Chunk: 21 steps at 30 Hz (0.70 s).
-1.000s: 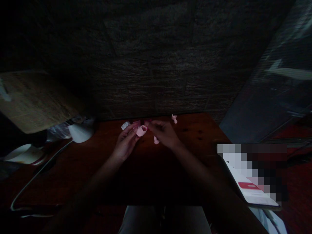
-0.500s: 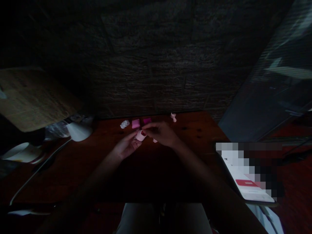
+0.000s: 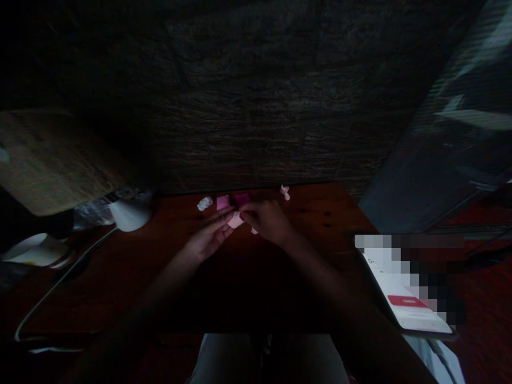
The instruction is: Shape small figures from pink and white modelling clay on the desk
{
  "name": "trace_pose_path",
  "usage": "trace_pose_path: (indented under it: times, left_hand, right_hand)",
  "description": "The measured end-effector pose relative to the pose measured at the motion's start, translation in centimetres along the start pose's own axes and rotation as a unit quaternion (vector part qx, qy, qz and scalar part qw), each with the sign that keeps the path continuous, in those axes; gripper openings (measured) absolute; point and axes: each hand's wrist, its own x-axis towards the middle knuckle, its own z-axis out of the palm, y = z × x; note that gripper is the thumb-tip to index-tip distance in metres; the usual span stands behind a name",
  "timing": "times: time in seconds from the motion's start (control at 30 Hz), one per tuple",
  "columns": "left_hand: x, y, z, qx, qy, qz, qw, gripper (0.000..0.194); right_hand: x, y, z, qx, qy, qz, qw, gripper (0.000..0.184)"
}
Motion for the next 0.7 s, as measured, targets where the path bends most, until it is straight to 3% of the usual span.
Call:
trace_pose_path:
  times: [0.2, 0.33, 0.57, 0.7]
  left_hand:
    - [0.06, 0.22, -0.07, 0.017, 0.0, 0.003, 1.0, 0.027]
    - [0.1, 0.22, -0.01, 0.021, 0.003, -0.002, 1.0, 0.028]
    - [0.07, 0.01, 0.2, 0.029, 0.005, 0.025, 0.999, 0.025]
    - [-0.13, 0.04, 0.26, 0.057, -0.012, 0.033, 0.998, 0.034]
  right_hand:
    - [-0.16, -0.1, -0.09, 0.056, -0.022, 0.003, 0.998, 0.017]
    - [-0.13, -0.12, 0.05, 0.028, -0.023, -0.001, 0.999, 0.017]
    - [0.07, 0.36, 0.57, 0.012, 0.003, 0.034, 0.999, 0.016]
    - [0.01, 0.25, 0.18, 0.043, 0.017, 0.022, 0.999, 0.016]
